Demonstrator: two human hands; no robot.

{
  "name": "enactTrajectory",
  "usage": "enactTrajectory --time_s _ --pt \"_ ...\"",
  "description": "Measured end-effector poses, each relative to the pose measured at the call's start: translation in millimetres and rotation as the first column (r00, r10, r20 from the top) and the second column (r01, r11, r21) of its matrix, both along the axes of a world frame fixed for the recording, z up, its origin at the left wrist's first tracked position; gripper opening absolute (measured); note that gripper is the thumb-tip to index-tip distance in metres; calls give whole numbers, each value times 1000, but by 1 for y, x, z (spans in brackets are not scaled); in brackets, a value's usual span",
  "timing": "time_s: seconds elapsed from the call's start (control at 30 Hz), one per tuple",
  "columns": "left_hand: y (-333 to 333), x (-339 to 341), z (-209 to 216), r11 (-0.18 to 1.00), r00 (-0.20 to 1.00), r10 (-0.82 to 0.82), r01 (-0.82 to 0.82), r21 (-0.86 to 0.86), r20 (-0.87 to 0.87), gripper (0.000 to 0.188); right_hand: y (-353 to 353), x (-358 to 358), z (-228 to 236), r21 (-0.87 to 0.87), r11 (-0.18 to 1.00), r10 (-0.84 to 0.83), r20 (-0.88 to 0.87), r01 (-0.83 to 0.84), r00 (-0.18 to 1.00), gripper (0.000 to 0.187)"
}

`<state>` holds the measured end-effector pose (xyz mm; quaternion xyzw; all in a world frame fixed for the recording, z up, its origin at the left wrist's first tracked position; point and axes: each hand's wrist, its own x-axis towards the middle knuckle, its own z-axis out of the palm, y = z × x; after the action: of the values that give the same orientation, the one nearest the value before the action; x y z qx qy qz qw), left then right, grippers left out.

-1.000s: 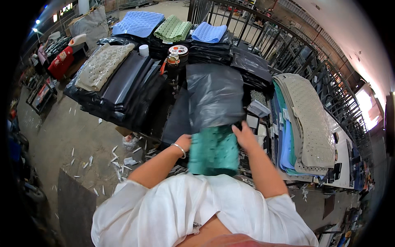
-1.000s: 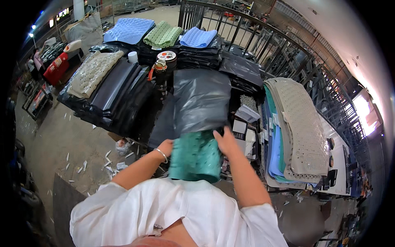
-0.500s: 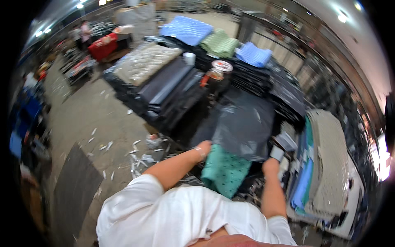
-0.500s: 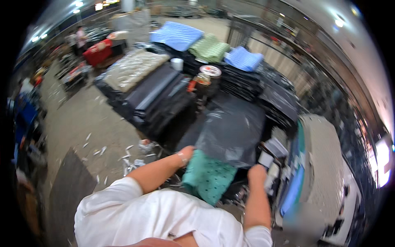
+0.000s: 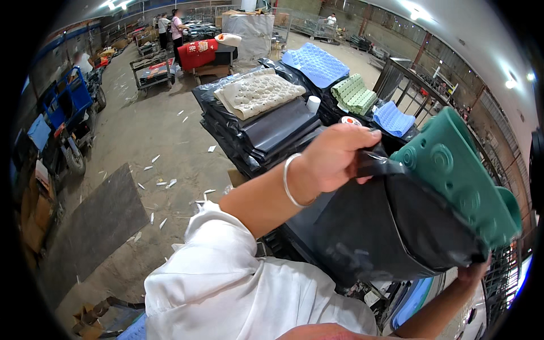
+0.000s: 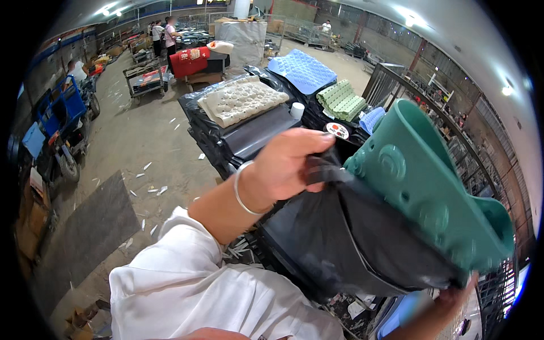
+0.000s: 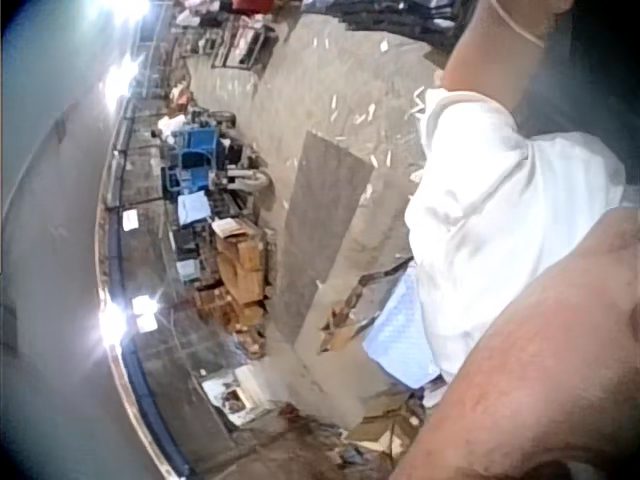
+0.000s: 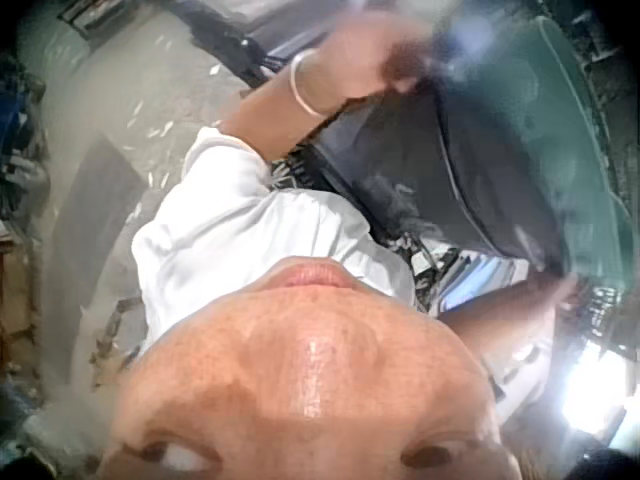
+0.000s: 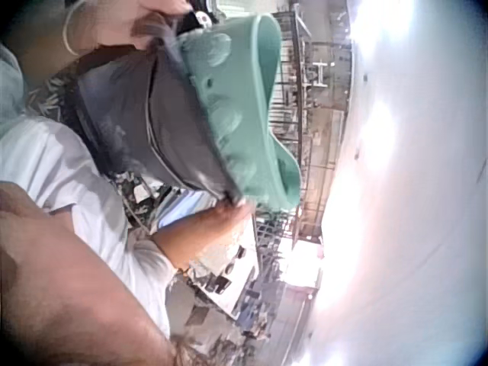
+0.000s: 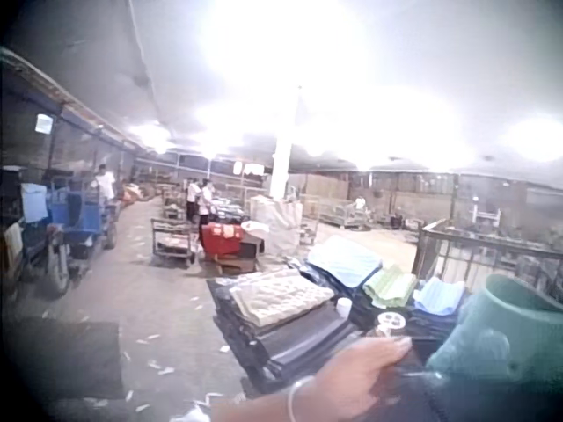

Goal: The person selects a textured bath mat from a stack, places it inside a large plastic shipping bag, seals the bag, and applies a shipping label.

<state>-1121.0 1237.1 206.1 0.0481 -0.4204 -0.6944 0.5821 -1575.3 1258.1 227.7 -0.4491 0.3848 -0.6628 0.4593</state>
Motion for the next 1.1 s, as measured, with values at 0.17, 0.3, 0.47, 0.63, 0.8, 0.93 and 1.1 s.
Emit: enactTrajectory --time_s 0.17,0.3,0.47,0.63,0.8,0.93,1.1 --pt "-132 -11 18 924 963 200 -247 293 182 14 -169 -14 0 305 952 76 -194 -13 978 19" --pt "-101 -1 73 916 914 400 -396 62 -72 15 -131 30 77 -52 996 -57 144 65 988 30" --pt "-22 39 -26 754 699 626 -430 -497 345 26 5 12 -30 2 995 -104 -51 104 993 46" --pt "44 44 -248 861 -8 415 -320 -396 910 30 62 32 -278 296 895 -68 -647 333 759 23" --pt "65 53 -444 982 -420 190 66 -179 887 20 77 23 -456 398 860 -43 -565 318 824 18" --pt "53 51 -347 789 -386 573 21 -614 723 66 114 -6 -451 435 900 237 -425 -33 873 24" --pt "4 58 -377 462 -199 880 565 -684 431 73 93 51 -408 280 917 64 -808 286 586 21"
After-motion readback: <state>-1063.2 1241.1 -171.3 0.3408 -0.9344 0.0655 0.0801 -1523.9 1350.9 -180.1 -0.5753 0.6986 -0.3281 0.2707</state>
